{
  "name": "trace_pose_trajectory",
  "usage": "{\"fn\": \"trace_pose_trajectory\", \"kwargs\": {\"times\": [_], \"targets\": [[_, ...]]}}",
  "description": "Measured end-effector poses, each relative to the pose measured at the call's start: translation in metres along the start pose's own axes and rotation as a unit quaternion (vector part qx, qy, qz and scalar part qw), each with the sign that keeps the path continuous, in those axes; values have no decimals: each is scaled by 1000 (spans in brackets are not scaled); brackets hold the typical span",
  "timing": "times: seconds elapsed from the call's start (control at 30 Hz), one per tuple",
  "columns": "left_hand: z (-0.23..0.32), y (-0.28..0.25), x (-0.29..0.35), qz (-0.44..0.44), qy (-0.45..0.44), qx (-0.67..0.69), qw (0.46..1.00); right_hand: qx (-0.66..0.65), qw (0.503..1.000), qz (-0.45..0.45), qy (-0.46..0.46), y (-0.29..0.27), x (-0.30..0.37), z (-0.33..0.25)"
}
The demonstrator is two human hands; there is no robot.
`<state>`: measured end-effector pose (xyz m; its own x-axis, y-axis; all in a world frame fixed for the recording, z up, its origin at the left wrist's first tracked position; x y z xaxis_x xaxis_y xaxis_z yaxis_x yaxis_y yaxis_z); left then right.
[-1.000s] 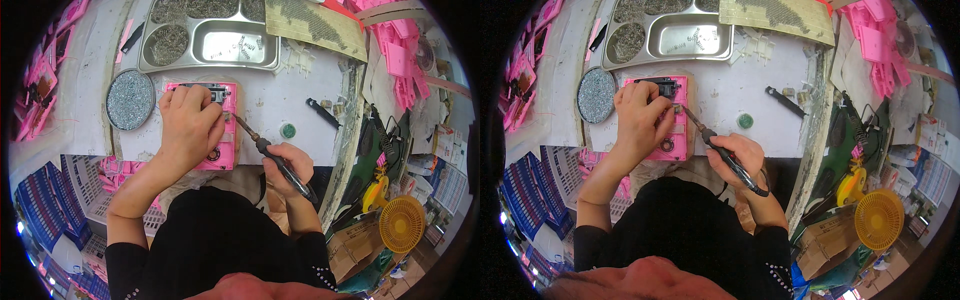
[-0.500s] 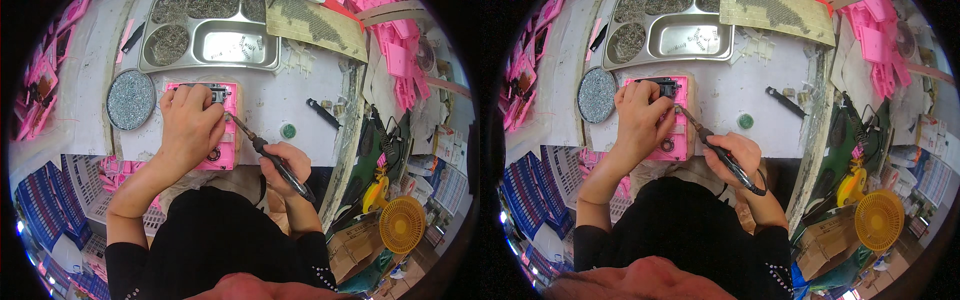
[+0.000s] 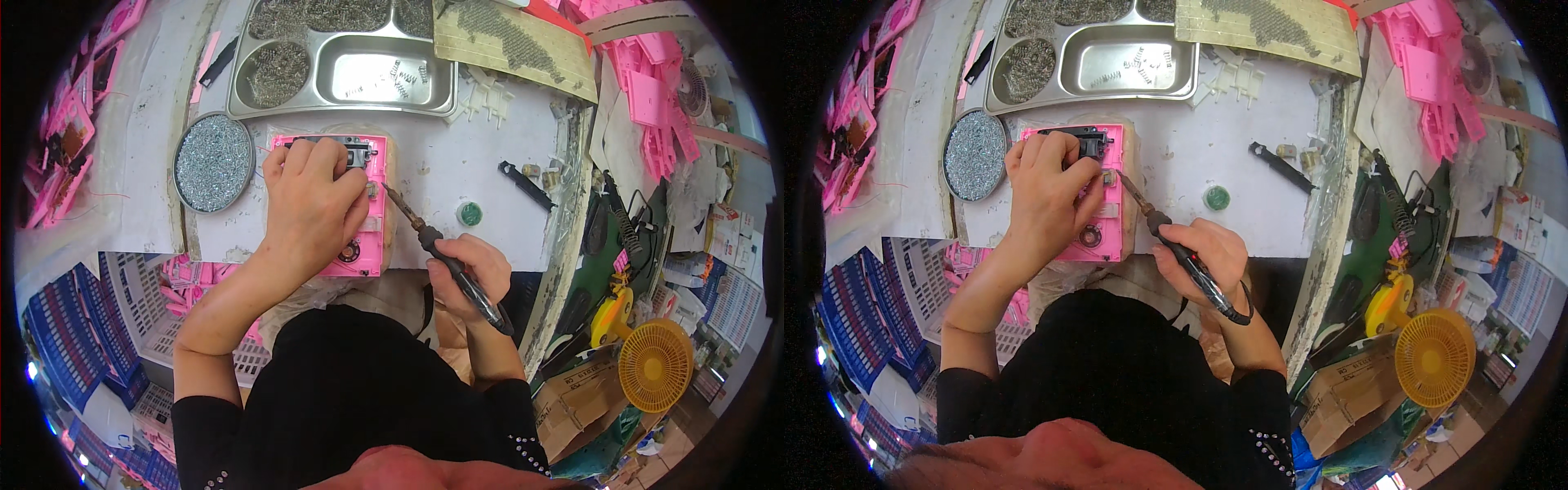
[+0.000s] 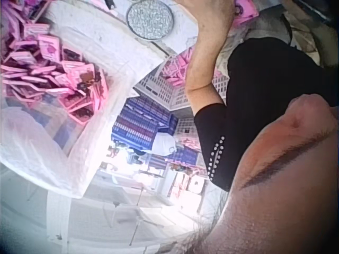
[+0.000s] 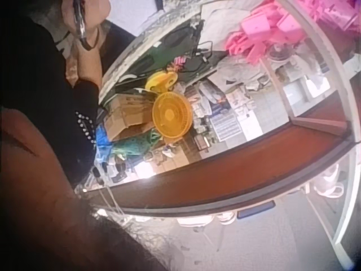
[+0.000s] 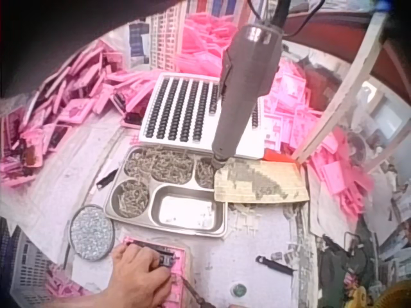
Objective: Assembling a pink plastic toy component by installing a motor, soldering wires, and securing the casing with an electric screwdriver.
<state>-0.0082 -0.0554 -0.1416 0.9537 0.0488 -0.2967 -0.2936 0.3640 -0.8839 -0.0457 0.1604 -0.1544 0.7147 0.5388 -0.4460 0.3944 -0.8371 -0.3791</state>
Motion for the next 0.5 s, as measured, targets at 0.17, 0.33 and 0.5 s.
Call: {"fn": "trace_pose_trajectory", "kwargs": {"times": [0.17, 0.33, 0.5], "targets": [[0, 0, 1, 0, 0, -6, 1000, -8, 1000, 0, 0, 0, -1, -2], [2, 0, 0, 3, 3, -9, 1000, -5, 1000, 0, 1, -3, -3, -3], [-2, -2, 3, -9, 8, 19, 1000, -15, 1000, 7, 12, -5, -1, -1]]}}
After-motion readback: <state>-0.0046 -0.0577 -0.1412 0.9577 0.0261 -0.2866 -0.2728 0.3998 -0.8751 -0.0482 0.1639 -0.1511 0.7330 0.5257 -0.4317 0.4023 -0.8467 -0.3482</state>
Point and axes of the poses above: each hand's wrist, its own x-axis away from the middle knuckle, its own y-axis out of the palm, z = x × y, the point moved 5 cm from there along -x, towards the middle knuckle
